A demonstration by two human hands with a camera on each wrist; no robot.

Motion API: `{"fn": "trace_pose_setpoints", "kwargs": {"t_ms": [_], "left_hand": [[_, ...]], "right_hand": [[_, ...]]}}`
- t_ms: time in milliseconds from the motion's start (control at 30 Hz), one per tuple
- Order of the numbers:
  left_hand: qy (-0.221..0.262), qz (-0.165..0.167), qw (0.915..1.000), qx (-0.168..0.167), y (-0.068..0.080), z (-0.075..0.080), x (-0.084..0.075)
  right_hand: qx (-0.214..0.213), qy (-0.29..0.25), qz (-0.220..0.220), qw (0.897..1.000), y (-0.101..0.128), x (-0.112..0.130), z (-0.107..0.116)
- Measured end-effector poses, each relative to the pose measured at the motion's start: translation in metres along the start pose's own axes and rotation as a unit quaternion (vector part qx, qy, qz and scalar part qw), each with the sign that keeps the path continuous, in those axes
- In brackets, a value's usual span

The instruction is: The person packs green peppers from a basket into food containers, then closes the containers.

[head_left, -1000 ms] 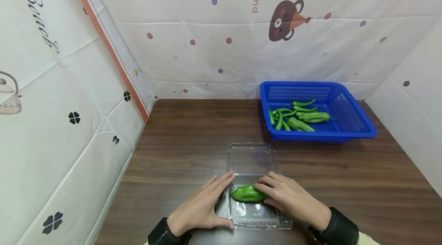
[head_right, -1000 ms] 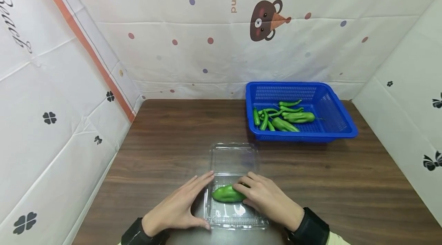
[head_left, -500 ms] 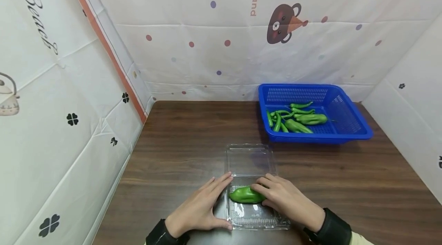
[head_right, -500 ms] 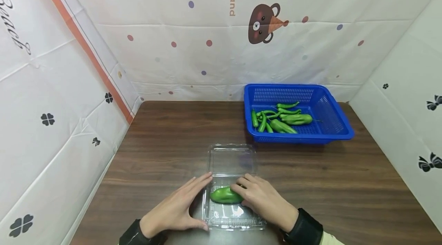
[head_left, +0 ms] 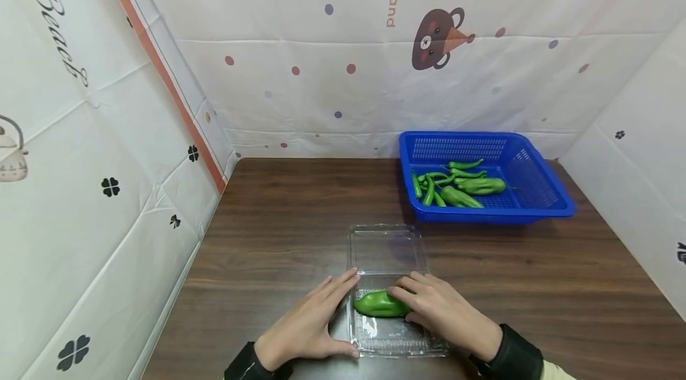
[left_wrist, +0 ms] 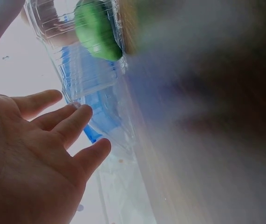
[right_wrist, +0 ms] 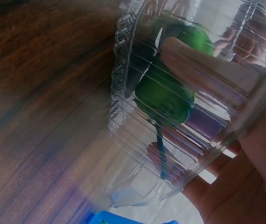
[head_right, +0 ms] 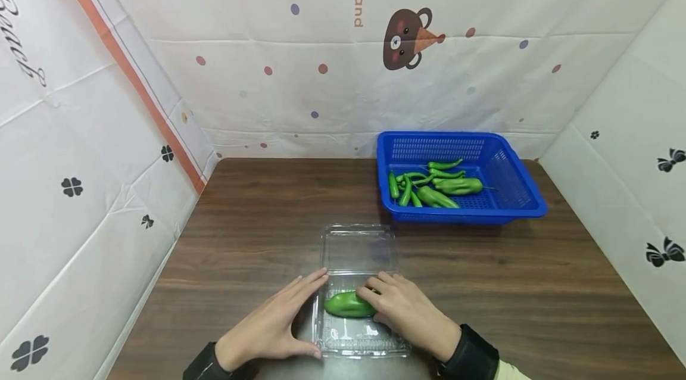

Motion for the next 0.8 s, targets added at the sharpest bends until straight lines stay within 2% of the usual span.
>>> {"fn": "trace_pose_setpoints", "kwargs": {"t_ms": [800], "left_hand": [[0.005,-0.002,1.0,-0.008,-0.0004,-0.0006,-0.0008]], "right_hand": [[-0.027,0.003,0.011,1.0,0.0002,0.0013,0.0051]]}}
Point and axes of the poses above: each hand's wrist, its own y-axis away from the middle knuckle, its own z-axis out of the back of the hand, x = y × z, the point moved 7 cm from there along -y, towards the middle knuckle, and after that the axes turned 5 degrees about x, right-handed, at the moved point
